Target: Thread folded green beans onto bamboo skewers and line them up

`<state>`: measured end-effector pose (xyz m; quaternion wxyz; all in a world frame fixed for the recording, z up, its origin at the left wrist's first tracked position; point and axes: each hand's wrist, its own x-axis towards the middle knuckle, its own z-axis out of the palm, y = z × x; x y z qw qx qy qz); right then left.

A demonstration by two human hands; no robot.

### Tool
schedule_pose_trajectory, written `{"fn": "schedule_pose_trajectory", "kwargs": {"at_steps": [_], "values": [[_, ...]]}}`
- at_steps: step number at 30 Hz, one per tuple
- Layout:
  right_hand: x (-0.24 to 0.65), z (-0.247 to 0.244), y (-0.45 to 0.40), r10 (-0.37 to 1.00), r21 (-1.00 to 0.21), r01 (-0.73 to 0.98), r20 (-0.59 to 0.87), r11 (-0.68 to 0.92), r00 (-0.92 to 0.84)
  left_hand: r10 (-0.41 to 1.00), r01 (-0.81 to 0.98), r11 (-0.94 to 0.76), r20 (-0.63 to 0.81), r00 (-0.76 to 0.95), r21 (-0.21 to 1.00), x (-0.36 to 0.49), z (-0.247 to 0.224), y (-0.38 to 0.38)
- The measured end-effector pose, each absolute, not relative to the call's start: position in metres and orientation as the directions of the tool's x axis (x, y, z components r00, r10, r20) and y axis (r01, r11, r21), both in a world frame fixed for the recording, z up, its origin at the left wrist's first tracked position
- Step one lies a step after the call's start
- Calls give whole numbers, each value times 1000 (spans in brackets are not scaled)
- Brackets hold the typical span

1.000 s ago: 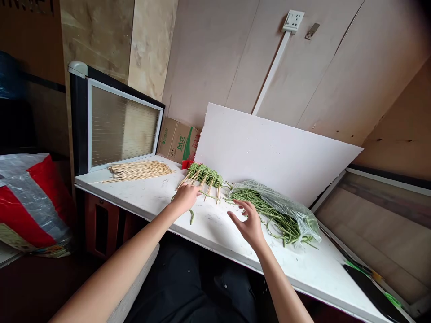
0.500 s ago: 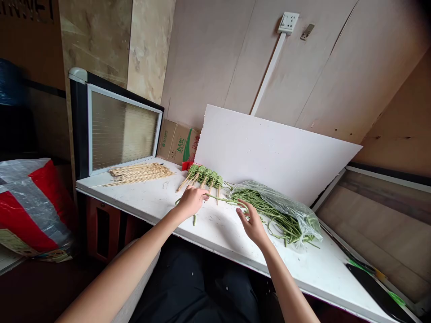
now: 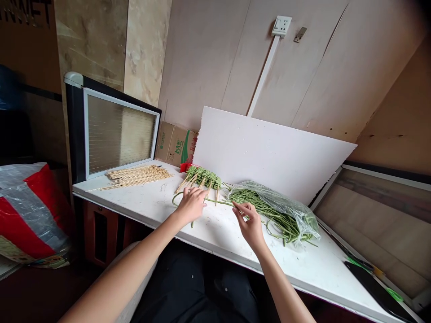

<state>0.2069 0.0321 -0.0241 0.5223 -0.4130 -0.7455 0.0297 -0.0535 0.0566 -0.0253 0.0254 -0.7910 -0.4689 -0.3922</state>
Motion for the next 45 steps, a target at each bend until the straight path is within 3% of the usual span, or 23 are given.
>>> {"fn": "schedule_pose_trajectory", "kwargs": {"at_steps": [2, 6, 15, 25, 31, 36, 41, 45], "values": [[197, -24, 25, 581, -398, 598, 801, 696, -143, 646, 689, -665, 684, 338, 288, -41, -22, 45], [182, -24, 11, 507, -331, 551, 838, 766, -202, 604, 533, -764, 691, 397, 363, -18, -16, 27], [181, -18, 4, 507, -346, 546, 845, 763, -173, 677, 349, -730, 689, 257, 587, -16, -9, 26], [187, -16, 5, 482, -314, 539, 853, 782, -202, 690, 217, -714, 617, 378, 666, -11, -16, 24], [186, -21, 9, 543, -434, 420, 820, 797, -182, 624, 206, -775, 676, 392, 597, -8, -22, 25], [186, -30, 20, 622, -594, 196, 771, 780, -136, 660, 112, -731, 655, 367, 674, -5, -28, 26], [182, -36, 20, 763, -768, -21, 638, 640, -101, 686, 37, -683, 623, 377, 729, -3, -24, 23], [184, -35, 22, 827, -820, -149, 561, 552, -23, 739, 3, -612, 570, 359, 791, -6, -22, 25]]}}
